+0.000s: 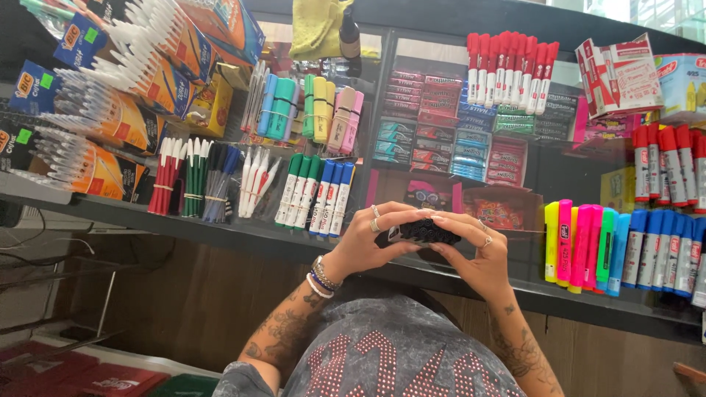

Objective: Cleaning a small object with a cloth and organizing markers and boxes on a counter

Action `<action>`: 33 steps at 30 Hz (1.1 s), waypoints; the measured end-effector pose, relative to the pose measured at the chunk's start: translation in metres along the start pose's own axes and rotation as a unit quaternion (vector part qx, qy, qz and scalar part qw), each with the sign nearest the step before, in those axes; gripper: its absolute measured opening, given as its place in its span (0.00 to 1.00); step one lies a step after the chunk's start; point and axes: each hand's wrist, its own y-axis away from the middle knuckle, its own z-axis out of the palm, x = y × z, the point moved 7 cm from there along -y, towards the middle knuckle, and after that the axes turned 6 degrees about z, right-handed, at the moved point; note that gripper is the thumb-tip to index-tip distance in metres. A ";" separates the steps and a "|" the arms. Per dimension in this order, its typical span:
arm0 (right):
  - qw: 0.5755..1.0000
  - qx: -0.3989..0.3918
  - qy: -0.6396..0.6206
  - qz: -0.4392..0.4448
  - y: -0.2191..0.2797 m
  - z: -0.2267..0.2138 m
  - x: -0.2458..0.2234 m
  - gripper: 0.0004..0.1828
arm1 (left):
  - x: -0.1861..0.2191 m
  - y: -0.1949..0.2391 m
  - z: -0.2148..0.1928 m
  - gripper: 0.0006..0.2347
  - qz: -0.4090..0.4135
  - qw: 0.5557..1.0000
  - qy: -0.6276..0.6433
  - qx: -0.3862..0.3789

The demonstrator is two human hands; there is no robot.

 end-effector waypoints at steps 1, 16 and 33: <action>1.000 0.006 0.008 -0.012 0.000 0.001 -0.003 0.21 | 0.000 0.000 -0.001 0.19 -0.006 1.000 0.016 -0.014; 0.997 0.041 0.003 -0.065 0.001 0.010 -0.017 0.18 | -0.021 0.021 0.001 0.32 -0.090 0.994 0.063 0.013; 0.991 0.114 0.058 -0.041 -0.003 0.036 -0.023 0.21 | -0.013 0.011 -0.008 0.31 -0.122 0.991 0.051 -0.024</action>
